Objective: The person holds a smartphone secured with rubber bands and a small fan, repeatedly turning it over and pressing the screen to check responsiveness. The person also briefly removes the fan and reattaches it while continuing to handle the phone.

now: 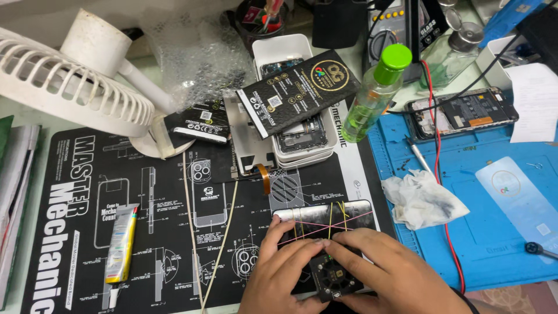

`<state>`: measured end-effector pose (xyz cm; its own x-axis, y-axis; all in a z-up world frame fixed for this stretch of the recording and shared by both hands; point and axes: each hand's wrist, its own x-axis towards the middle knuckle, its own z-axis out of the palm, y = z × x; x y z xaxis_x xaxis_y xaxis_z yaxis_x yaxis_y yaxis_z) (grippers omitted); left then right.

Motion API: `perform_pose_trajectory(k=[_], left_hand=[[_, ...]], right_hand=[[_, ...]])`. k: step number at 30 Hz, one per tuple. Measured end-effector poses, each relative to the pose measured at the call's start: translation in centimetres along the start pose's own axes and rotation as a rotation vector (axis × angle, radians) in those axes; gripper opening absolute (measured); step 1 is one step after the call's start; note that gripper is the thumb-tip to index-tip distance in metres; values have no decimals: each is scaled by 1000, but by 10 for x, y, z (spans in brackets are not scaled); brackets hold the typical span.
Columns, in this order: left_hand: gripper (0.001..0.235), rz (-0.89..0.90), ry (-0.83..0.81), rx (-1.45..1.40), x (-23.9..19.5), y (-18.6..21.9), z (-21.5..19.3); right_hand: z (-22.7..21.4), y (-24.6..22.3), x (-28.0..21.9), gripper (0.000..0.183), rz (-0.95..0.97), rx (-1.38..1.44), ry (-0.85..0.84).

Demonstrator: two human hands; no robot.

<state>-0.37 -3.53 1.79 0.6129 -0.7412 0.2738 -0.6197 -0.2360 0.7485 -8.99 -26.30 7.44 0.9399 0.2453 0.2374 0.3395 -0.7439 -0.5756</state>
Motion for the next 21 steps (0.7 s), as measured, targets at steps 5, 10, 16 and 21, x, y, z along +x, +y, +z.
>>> perform_pose_trajectory(k=[5, 10, 16, 21], left_hand=[[58, -9, 100, -24, -2, -3, 1], [65, -72, 174, -12, -16, -20, -6], [66, -66, 196, -32, -24, -27, -2], [68, -57, 207, -50, -22, -25, -10]], right_hand=[[-40, 12, -23, 69, 138, -214, 165], [-54, 53, -29, 73, 540, -522, 170], [-57, 74, -48, 26, 649, -289, 199], [-104, 86, -84, 39, 755, -170, 300]])
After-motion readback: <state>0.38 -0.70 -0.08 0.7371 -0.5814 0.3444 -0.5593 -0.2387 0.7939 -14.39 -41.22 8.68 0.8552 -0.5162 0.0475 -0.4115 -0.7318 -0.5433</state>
